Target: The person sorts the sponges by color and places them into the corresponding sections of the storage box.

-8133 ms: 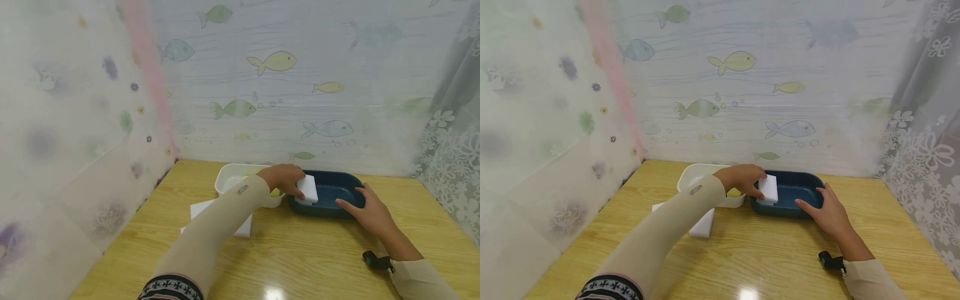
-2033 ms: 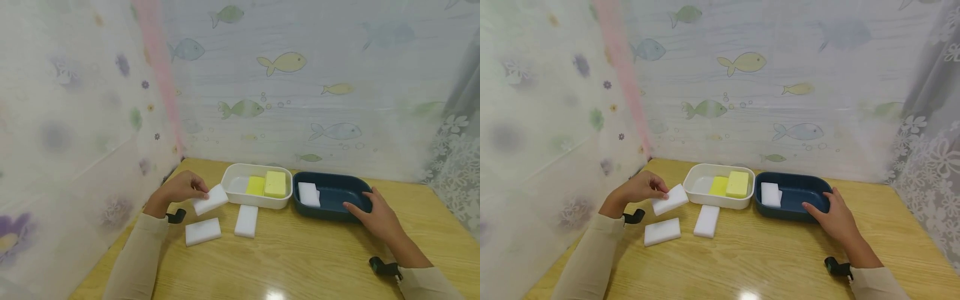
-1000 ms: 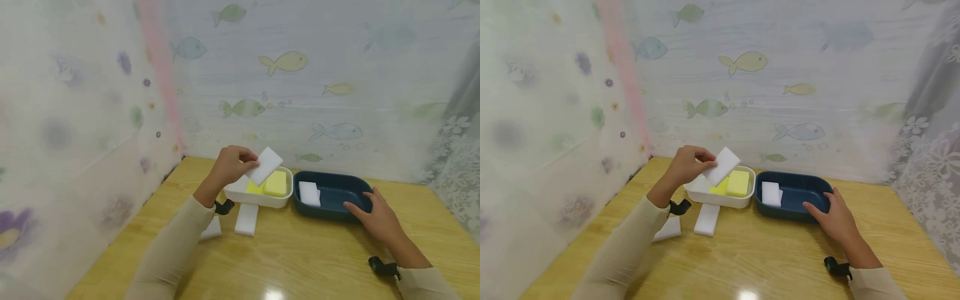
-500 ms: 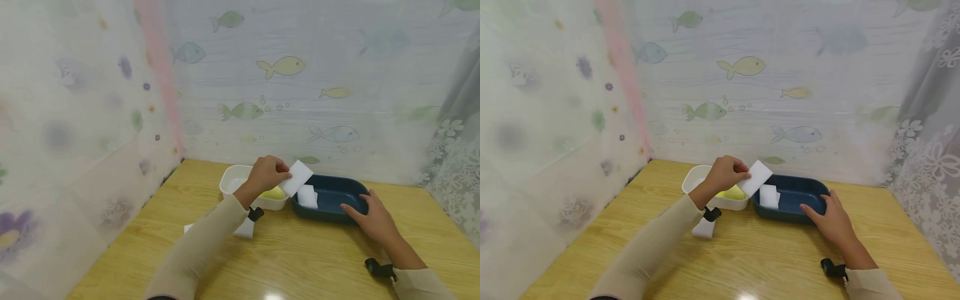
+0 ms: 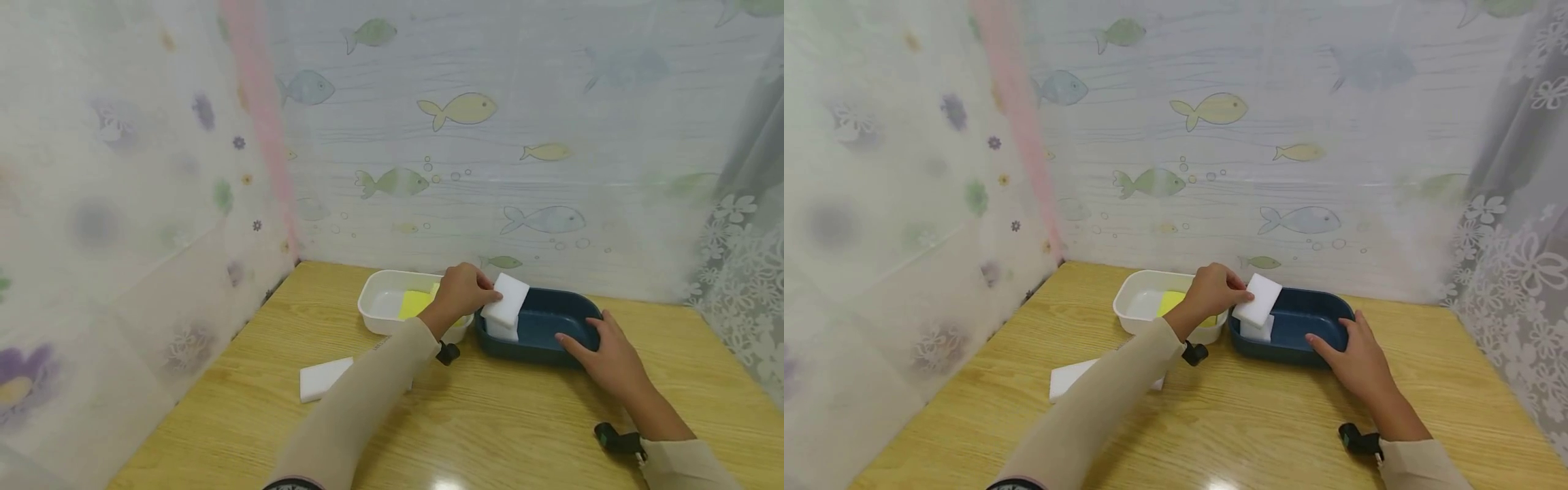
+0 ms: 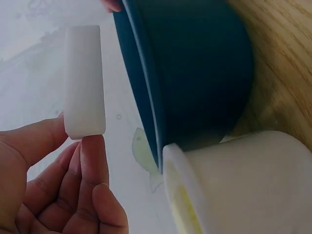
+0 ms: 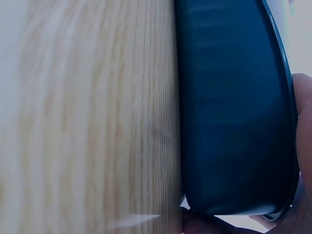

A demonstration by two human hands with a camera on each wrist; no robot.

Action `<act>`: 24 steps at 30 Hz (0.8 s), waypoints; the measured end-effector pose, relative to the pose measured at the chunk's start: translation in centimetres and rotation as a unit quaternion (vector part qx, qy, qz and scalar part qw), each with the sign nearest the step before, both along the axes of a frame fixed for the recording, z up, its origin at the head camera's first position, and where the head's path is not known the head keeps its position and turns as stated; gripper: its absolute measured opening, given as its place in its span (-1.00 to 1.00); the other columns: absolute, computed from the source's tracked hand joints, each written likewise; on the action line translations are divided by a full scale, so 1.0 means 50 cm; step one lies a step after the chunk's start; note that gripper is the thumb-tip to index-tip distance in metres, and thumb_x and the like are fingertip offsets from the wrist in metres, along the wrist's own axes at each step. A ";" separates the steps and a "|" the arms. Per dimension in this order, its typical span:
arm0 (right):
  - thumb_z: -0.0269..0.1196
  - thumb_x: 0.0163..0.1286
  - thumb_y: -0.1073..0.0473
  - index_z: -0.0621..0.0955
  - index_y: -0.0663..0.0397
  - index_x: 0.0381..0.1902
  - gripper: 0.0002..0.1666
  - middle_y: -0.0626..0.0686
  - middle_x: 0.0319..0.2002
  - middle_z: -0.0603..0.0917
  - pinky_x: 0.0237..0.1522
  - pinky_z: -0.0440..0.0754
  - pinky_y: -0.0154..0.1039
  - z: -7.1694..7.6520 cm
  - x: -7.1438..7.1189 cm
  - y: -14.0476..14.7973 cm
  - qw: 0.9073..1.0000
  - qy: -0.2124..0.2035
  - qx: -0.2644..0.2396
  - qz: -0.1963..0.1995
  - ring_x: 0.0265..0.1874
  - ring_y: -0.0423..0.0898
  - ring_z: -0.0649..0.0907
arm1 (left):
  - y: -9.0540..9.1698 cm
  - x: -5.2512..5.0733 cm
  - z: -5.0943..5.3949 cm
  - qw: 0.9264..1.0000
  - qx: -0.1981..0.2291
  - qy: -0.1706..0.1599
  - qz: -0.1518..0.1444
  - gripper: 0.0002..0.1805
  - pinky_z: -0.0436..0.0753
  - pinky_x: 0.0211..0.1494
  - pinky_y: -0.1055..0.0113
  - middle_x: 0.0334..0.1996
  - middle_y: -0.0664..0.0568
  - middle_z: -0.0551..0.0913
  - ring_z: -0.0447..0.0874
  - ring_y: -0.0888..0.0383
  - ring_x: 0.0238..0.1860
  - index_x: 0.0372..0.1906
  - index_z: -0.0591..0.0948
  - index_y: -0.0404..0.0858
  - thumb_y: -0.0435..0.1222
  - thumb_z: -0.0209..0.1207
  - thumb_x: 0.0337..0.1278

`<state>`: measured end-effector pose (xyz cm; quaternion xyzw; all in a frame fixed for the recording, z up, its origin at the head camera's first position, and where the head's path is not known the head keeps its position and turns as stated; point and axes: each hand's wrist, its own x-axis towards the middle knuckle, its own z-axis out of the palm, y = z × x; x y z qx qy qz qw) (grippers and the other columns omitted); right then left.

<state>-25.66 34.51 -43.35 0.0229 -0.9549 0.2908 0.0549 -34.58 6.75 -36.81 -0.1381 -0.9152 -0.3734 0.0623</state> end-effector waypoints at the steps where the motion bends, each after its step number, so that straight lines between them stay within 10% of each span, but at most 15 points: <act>1: 0.10 0.47 -0.48 0.05 0.54 0.56 0.27 0.54 0.58 -0.32 0.25 0.12 0.63 0.000 0.000 0.000 1.000 0.000 0.001 0.000 0.47 0.66 -0.02 | 0.004 -0.001 -0.003 1.000 -0.001 -0.004 0.002 -0.81 0.60 -0.43 0.42 -0.53 0.28 0.69 0.61 0.29 -0.45 -0.44 0.83 -0.05 -0.04 0.54 0.07; 12: 0.09 0.48 -0.47 0.06 0.57 0.55 0.26 0.58 0.57 -0.29 0.27 0.12 0.63 0.002 -0.001 0.002 1.000 0.001 0.004 -0.003 0.47 0.66 -0.02 | 0.029 -0.010 -0.005 0.999 0.004 -0.051 0.020 -0.78 0.59 -0.46 0.44 -0.65 0.17 0.67 0.74 0.23 -0.54 -0.48 0.79 -0.15 -0.12 0.57 0.03; 24: 0.09 0.49 -0.46 0.09 0.58 0.54 0.25 0.60 0.56 -0.27 0.27 0.13 0.62 -0.004 -0.004 0.003 1.000 0.005 0.015 -0.004 0.46 0.66 0.00 | 0.039 -0.010 -0.011 0.993 -0.107 -0.031 0.028 -0.67 0.50 -0.40 0.43 -0.80 0.20 0.65 0.60 0.33 -0.56 -0.65 0.74 -0.10 -0.05 0.55 0.04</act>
